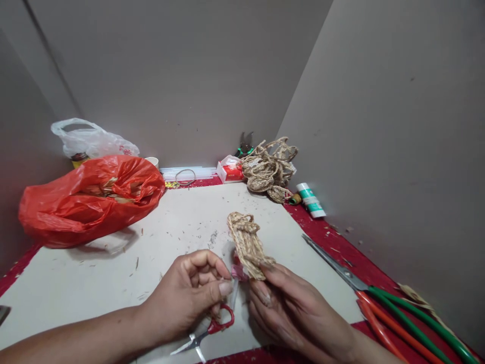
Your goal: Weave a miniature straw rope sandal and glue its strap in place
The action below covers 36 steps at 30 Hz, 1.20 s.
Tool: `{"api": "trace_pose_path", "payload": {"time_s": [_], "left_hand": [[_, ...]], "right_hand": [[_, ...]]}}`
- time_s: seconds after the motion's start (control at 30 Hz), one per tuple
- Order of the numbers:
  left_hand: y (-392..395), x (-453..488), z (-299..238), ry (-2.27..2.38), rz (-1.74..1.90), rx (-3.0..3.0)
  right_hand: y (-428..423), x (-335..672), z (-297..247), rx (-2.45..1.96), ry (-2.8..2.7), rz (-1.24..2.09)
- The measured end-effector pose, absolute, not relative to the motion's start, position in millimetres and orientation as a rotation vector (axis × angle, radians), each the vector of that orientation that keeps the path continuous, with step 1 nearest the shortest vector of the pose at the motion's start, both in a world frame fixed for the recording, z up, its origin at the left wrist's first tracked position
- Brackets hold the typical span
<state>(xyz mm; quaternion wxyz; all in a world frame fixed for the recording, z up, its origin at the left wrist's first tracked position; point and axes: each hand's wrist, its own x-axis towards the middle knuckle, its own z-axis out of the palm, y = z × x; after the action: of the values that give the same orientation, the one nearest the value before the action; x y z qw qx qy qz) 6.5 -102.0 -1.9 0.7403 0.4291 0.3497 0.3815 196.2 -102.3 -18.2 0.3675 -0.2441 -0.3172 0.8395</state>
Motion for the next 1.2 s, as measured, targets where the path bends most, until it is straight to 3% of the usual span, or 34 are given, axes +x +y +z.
{"api": "trace_pose_path", "payload": {"time_s": [0.43,1.2], "left_hand": [[-109.0,7.4,-3.2,0.9,0.798,1.053],[-102.6,4.3,6.6,0.735,0.888,1.167]], "right_hand": [[-98.6,195.7,-15.2,-0.647,-0.953,2.15],[-107.0,189.1,-20.0,-0.568,-1.056,2.276]]}}
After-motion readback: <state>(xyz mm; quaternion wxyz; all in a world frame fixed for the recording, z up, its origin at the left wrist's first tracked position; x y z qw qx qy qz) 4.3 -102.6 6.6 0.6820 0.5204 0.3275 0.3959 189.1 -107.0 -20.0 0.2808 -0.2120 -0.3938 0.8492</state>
